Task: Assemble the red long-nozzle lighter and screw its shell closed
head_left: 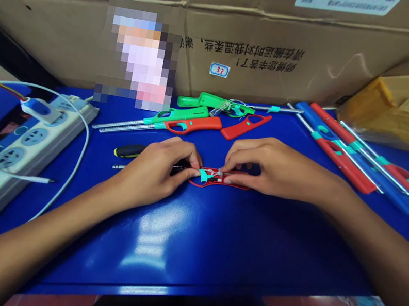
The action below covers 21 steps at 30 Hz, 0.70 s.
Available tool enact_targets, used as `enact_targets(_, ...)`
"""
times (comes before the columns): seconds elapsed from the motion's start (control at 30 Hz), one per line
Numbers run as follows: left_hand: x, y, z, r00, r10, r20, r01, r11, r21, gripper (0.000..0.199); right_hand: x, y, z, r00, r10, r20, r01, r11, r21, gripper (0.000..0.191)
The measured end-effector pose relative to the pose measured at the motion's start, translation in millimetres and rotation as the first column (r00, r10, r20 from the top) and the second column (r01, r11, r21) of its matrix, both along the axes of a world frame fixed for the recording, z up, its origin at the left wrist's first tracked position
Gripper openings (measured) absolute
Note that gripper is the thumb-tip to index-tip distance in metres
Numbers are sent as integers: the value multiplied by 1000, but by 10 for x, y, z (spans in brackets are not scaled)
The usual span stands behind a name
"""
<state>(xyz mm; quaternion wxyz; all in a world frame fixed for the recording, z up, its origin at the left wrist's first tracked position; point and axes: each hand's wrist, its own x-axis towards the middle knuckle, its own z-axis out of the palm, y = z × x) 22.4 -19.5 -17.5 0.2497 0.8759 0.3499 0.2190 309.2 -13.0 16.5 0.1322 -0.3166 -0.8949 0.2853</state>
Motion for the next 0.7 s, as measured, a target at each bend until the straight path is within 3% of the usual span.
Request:
enact_targets(0.13,9,-3,-41,999,-10,38,10,1000,17,6,-33,-6,-22,996,-90,-4,90,993,-77,17)
enact_targets(0.3,19,5,-65,998,-29,53,25,997,70,6,-74,20,-106,963,-270,18,264,921,-287,22)
enact_targets(0.53,17,-15,-82,998,-47,28,44,992,119,7,-115,-2,-44,962,-263,75,273,896,-350,22)
enact_targets(0.7,38,-55,-67,997,-77,-3,76,988,134,8,-127,-46,-7,959,-243,145,275,920,-279,21)
